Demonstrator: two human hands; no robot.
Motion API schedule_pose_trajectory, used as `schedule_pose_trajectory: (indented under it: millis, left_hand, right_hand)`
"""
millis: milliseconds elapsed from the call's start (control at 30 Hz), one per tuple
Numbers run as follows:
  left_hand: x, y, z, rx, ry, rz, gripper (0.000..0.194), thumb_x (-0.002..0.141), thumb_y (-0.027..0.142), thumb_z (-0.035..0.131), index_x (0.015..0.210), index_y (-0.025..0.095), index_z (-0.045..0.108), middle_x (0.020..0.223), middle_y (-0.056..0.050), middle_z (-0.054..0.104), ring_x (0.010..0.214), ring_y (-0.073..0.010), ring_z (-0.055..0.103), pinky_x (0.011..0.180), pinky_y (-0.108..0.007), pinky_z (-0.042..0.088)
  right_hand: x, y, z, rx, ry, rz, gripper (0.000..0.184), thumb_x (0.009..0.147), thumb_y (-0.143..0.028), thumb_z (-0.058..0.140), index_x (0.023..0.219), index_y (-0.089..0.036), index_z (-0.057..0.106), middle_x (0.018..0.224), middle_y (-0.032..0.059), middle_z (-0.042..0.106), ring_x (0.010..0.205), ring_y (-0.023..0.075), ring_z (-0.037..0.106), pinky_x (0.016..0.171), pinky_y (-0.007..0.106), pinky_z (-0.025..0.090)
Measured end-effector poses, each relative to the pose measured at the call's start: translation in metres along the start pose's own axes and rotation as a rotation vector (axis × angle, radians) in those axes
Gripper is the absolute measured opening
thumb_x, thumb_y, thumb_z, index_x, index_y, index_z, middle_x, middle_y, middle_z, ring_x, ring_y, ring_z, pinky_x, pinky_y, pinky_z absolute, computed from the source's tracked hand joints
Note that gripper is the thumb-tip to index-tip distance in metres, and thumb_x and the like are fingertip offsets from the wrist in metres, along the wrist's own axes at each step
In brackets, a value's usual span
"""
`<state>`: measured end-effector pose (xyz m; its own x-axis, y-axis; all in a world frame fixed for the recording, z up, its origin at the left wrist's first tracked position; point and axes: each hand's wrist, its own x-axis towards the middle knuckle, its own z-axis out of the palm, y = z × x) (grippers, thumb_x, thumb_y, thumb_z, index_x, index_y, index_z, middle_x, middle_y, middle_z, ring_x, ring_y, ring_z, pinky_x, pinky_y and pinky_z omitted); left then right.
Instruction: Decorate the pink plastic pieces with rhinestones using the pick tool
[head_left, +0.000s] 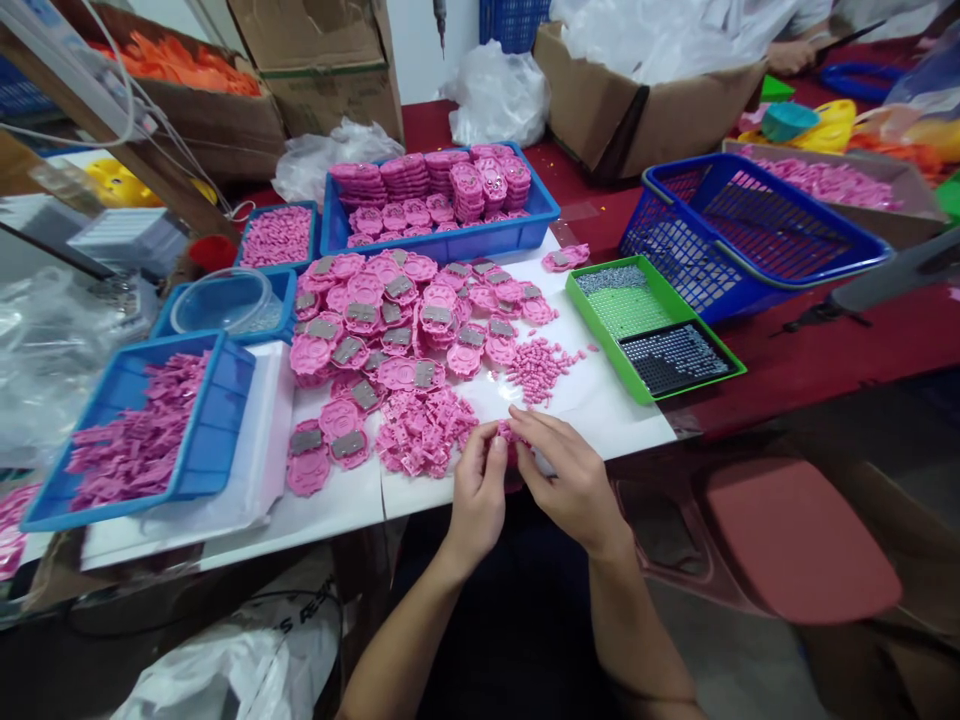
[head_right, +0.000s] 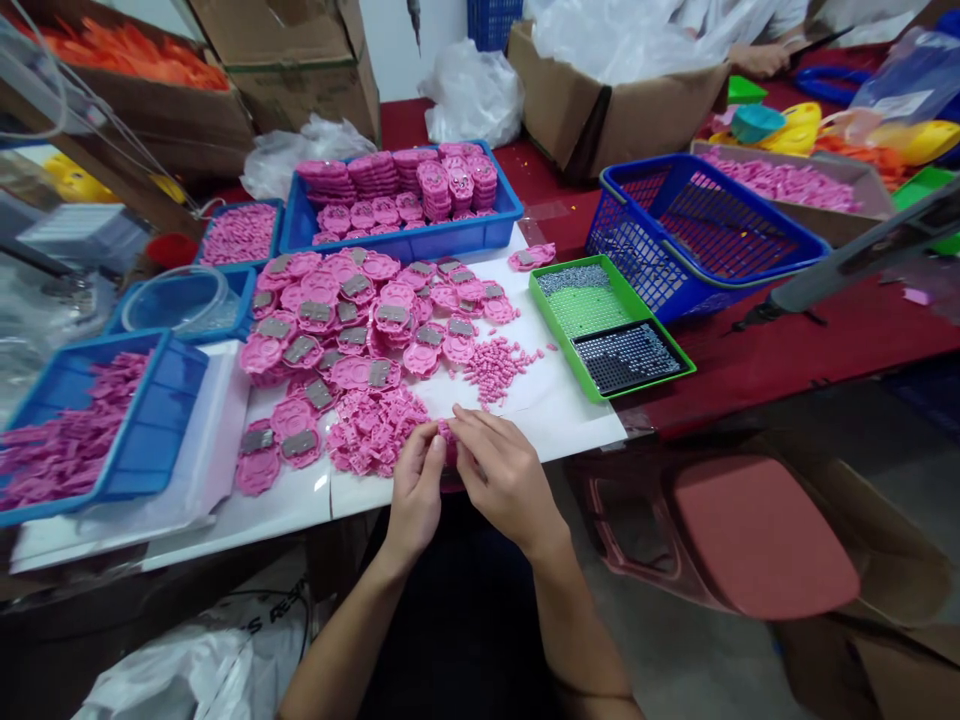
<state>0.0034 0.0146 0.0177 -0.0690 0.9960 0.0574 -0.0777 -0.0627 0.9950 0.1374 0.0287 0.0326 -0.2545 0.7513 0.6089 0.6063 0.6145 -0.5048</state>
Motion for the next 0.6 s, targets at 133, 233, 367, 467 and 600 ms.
schedule_pose_trajectory:
  millis: [133,233,367,467,600]
  left_hand:
    - [-0.003,0.001,0.001,0.010,0.015,0.030,0.027,0.108,0.041,0.049,0.114,0.021,0.066,0.109,-0.004,0.072,0.102,-0.0166,0.067,0.095,-0.028,0.052]
    - [-0.005,0.001,0.001,0.050,0.037,0.067,0.028,0.108,0.041,0.048,0.113,0.021,0.066,0.106,-0.004,0.072,0.100,-0.0162,0.068,0.092,-0.027,0.053]
    - [-0.006,-0.002,-0.001,0.108,0.053,0.110,0.029,0.109,0.040,0.046,0.114,0.020,0.066,0.104,-0.004,0.073,0.097,-0.0160,0.070,0.089,-0.026,0.055]
    - [-0.006,-0.004,-0.002,0.156,0.084,0.142,0.028,0.109,0.039,0.046,0.115,0.020,0.066,0.105,-0.005,0.074,0.097,-0.0163,0.071,0.088,-0.027,0.057]
    - [-0.009,-0.003,-0.002,0.193,0.094,0.230,0.027,0.109,0.033,0.046,0.121,0.022,0.068,0.111,-0.007,0.075,0.101,-0.0177,0.072,0.087,-0.029,0.060]
  right_hand:
    - [-0.003,0.001,-0.001,-0.025,0.000,-0.046,0.054,0.090,-0.002,0.062,0.141,-0.022,0.059,0.134,0.0125,0.073,0.124,0.0248,0.069,0.103,0.046,0.061]
    - [-0.004,0.003,0.001,0.014,0.013,-0.076,0.059,0.091,-0.003,0.061,0.145,-0.024,0.056,0.135,0.0125,0.072,0.125,0.0256,0.069,0.102,0.047,0.062]
    - [-0.005,0.004,0.005,0.096,0.044,-0.066,0.062,0.091,-0.002,0.061,0.148,-0.026,0.055,0.137,0.0122,0.071,0.125,0.0256,0.069,0.101,0.047,0.062]
    - [-0.005,0.004,0.008,0.207,0.054,-0.022,0.060,0.091,-0.003,0.063,0.145,-0.029,0.059,0.137,0.0104,0.071,0.126,0.0246,0.069,0.104,0.046,0.061]
    - [-0.006,0.002,0.011,0.428,0.074,0.132,0.056,0.091,-0.007,0.066,0.141,-0.033,0.062,0.137,0.0060,0.072,0.125,0.0218,0.070,0.109,0.042,0.059]
